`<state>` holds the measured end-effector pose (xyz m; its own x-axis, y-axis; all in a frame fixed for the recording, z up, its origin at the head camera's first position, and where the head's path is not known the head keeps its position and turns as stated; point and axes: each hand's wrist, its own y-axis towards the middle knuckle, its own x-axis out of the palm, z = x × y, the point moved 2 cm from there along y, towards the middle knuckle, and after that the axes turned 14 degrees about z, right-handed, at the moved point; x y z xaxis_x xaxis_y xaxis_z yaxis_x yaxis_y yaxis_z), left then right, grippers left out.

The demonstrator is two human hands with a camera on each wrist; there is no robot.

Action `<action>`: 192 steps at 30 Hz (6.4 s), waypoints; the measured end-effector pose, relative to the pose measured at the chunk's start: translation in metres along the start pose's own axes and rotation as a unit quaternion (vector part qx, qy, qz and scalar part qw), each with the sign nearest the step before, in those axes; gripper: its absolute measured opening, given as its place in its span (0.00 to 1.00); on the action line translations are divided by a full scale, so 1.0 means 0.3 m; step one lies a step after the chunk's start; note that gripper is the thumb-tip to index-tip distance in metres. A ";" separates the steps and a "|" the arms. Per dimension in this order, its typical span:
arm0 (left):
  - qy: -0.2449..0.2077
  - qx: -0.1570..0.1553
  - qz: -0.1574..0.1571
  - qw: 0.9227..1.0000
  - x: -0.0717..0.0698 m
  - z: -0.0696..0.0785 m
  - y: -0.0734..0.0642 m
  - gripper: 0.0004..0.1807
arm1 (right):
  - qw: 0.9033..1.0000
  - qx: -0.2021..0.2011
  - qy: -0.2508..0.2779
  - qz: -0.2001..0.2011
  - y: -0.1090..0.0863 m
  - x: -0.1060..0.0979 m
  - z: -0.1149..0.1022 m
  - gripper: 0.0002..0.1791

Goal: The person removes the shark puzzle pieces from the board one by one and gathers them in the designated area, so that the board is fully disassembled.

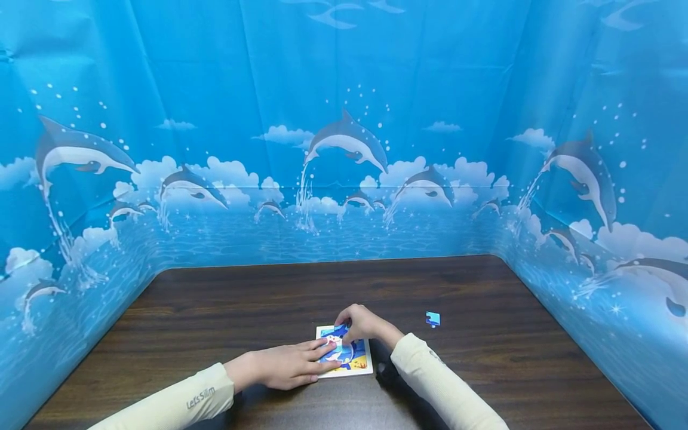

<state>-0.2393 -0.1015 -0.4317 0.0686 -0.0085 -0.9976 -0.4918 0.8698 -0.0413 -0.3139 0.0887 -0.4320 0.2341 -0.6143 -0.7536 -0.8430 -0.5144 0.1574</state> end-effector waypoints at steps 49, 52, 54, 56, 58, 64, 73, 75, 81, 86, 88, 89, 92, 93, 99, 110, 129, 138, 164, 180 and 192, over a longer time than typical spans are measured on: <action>0.034 0.021 0.032 0.999 0.009 -0.006 -0.005 0.28 | 0.968 0.152 0.166 0.113 -0.154 -0.271 0.309 0.20; 0.031 0.021 0.034 0.999 0.009 -0.007 -0.008 0.27 | 0.974 0.149 0.132 0.109 -0.160 -0.274 0.312 0.19; 0.030 0.020 0.035 0.999 0.010 -0.008 -0.010 0.27 | 0.977 0.146 0.110 0.108 -0.163 -0.276 0.314 0.18; 0.026 0.017 0.035 0.999 0.011 -0.010 -0.013 0.27 | 0.979 0.143 0.096 0.106 -0.168 -0.279 0.317 0.17; 0.023 0.014 0.034 0.999 0.012 -0.012 -0.015 0.27 | 0.982 0.134 0.090 0.102 -0.173 -0.279 0.322 0.17; 0.014 0.007 0.032 0.999 0.014 -0.011 -0.023 0.27 | 0.993 0.066 0.033 0.097 -0.174 -0.277 0.340 0.16; 0.016 0.008 0.037 0.999 0.009 -0.002 -0.028 0.27 | 0.984 0.087 -0.077 0.133 -0.168 -0.267 0.296 0.15; 0.015 0.007 0.037 0.999 0.008 -0.001 -0.029 0.27 | 0.983 0.087 -0.094 0.134 -0.168 -0.266 0.285 0.15; 0.004 0.003 0.033 0.999 0.009 -0.001 -0.034 0.27 | 0.982 0.076 -0.111 0.135 -0.171 -0.261 0.291 0.16; 0.007 0.002 0.033 0.999 0.012 -0.003 -0.037 0.27 | 0.983 0.086 -0.102 0.127 -0.172 -0.257 0.293 0.17; 0.011 0.004 0.033 0.999 0.013 -0.004 -0.039 0.27 | 0.983 0.090 -0.097 0.124 -0.172 -0.258 0.289 0.17; 0.013 0.005 0.034 0.999 0.011 -0.003 -0.040 0.27 | 0.983 0.094 -0.094 0.125 -0.172 -0.258 0.289 0.17; 0.013 0.006 0.032 0.999 0.007 -0.001 -0.043 0.27 | 0.985 0.098 -0.059 0.129 -0.167 -0.261 0.285 0.18; 0.014 0.007 0.032 0.999 0.006 0.000 -0.044 0.27 | 0.985 0.103 -0.039 0.132 -0.165 -0.263 0.282 0.18; 0.010 0.006 0.035 0.999 0.004 0.001 -0.048 0.27 | 0.953 0.173 0.162 0.192 -0.144 -0.262 0.265 0.28; 0.000 -0.002 0.025 1.000 0.001 -0.006 -0.054 0.27 | 0.845 0.238 0.403 0.258 -0.111 -0.192 0.237 0.34; 0.000 -0.010 0.031 0.999 0.010 -0.002 -0.070 0.27 | 0.852 0.217 0.437 0.191 -0.033 -0.044 0.117 0.30; 0.002 -0.003 0.036 0.999 0.006 0.009 -0.078 0.27 | 0.871 0.201 0.421 0.152 0.001 0.021 0.043 0.28; 0.014 0.013 0.039 0.999 0.006 0.021 -0.090 0.27 | 0.998 -0.015 -0.010 0.058 0.017 0.068 -0.082 0.16; 0.000 0.006 0.013 1.000 0.005 0.021 -0.081 0.27 | 0.998 0.004 -0.058 0.023 0.024 0.076 -0.103 0.16; -0.015 -0.004 0.009 1.000 -0.007 0.021 -0.083 0.28 | 0.997 -0.052 -0.056 -0.003 0.029 0.068 -0.120 0.20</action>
<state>-0.2218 -0.1199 -0.4283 0.0855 0.0218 -0.9961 -0.4999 0.8657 -0.0240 -0.2989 0.0501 -0.4228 0.1795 -0.5436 -0.8199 -0.7855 -0.5809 0.2132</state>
